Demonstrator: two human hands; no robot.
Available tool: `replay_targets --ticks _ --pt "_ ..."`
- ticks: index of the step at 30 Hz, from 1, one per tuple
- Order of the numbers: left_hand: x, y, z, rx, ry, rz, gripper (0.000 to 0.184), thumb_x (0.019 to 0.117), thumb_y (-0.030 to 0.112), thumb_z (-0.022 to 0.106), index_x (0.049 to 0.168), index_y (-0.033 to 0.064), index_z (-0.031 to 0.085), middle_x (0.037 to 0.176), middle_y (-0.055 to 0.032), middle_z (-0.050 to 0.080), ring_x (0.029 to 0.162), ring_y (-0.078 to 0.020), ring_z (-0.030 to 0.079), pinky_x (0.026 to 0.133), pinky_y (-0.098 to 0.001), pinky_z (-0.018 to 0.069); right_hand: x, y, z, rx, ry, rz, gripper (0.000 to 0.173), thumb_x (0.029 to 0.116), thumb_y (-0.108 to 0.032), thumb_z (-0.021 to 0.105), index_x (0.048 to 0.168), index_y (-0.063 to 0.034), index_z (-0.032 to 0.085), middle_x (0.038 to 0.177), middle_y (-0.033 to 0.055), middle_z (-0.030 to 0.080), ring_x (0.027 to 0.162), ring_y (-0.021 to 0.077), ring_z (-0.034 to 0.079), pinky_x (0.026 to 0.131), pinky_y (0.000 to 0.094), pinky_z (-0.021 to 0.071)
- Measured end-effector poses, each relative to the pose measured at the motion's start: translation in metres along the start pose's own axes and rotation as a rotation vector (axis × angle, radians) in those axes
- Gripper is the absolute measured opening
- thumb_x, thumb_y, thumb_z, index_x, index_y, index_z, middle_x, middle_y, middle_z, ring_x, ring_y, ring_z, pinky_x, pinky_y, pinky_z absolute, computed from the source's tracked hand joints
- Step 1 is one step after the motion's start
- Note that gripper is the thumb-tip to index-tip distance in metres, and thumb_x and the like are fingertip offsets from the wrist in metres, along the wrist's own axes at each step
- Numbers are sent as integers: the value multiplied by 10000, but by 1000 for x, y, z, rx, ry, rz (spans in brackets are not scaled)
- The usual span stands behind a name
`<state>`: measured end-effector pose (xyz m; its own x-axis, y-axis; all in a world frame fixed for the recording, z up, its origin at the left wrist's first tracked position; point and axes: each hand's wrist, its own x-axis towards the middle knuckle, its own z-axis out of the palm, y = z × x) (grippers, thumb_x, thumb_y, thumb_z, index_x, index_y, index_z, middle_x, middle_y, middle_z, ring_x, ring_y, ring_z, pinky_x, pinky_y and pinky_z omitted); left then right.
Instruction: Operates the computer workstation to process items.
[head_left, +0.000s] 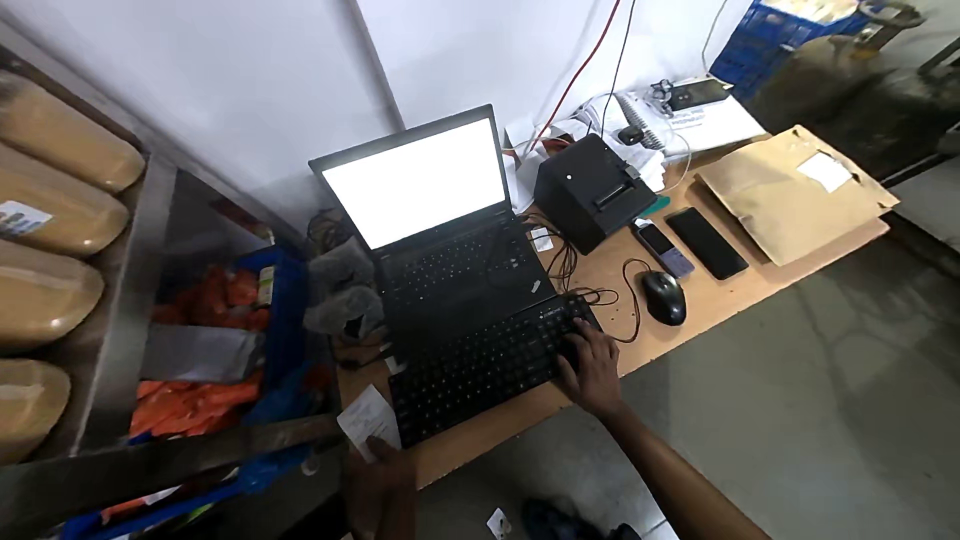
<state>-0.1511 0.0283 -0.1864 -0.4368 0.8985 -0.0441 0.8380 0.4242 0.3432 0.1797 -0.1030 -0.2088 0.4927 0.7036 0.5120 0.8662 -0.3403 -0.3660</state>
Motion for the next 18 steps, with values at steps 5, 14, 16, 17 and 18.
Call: replay_targets --ticks 5,14,16,17,18 --pt "1 -1 0 51 -31 -19 585 1084 433 408 1536 65 464 1471 -222 562 1332 -401 571 1080 -609 460 37 78 -42 -117 15 278 586 928 -490 580 1279 -31 678 1466 286 517 1329 535 484 1069 738 334" --pt "-3 1 -5 10 -13 10 582 1084 423 427 1523 44 469 1448 -245 569 1322 -419 573 1073 -611 465 45 154 -38 -105 74 304 653 878 -541 582 1386 -134 631 1480 294 482 1328 528 478 1018 711 403" --pt "-2 2 -8 32 -28 -3 580 1084 428 423 1524 52 469 1440 -248 573 1304 -426 584 1056 -621 474 46 153 -38 -102 53 333 625 910 -503 565 1412 -135 612 1494 285 478 1341 516 478 1022 708 404" --pt "-3 2 -8 35 -36 -4 583 1086 427 417 1528 50 462 1450 -249 567 1311 -425 581 1059 -621 472 47 151 -39 -101 36 343 587 937 -468 555 1416 -133 611 1499 278 482 1349 504 483 1029 706 408" --pt "-3 1 -6 29 -34 0 583 1087 427 414 1528 48 461 1455 -248 563 1315 -422 578 1064 -619 470 48 151 -40 -104 26 351 550 962 -439 548 1409 -126 616 1495 274 491 1345 495 495 1026 707 414"
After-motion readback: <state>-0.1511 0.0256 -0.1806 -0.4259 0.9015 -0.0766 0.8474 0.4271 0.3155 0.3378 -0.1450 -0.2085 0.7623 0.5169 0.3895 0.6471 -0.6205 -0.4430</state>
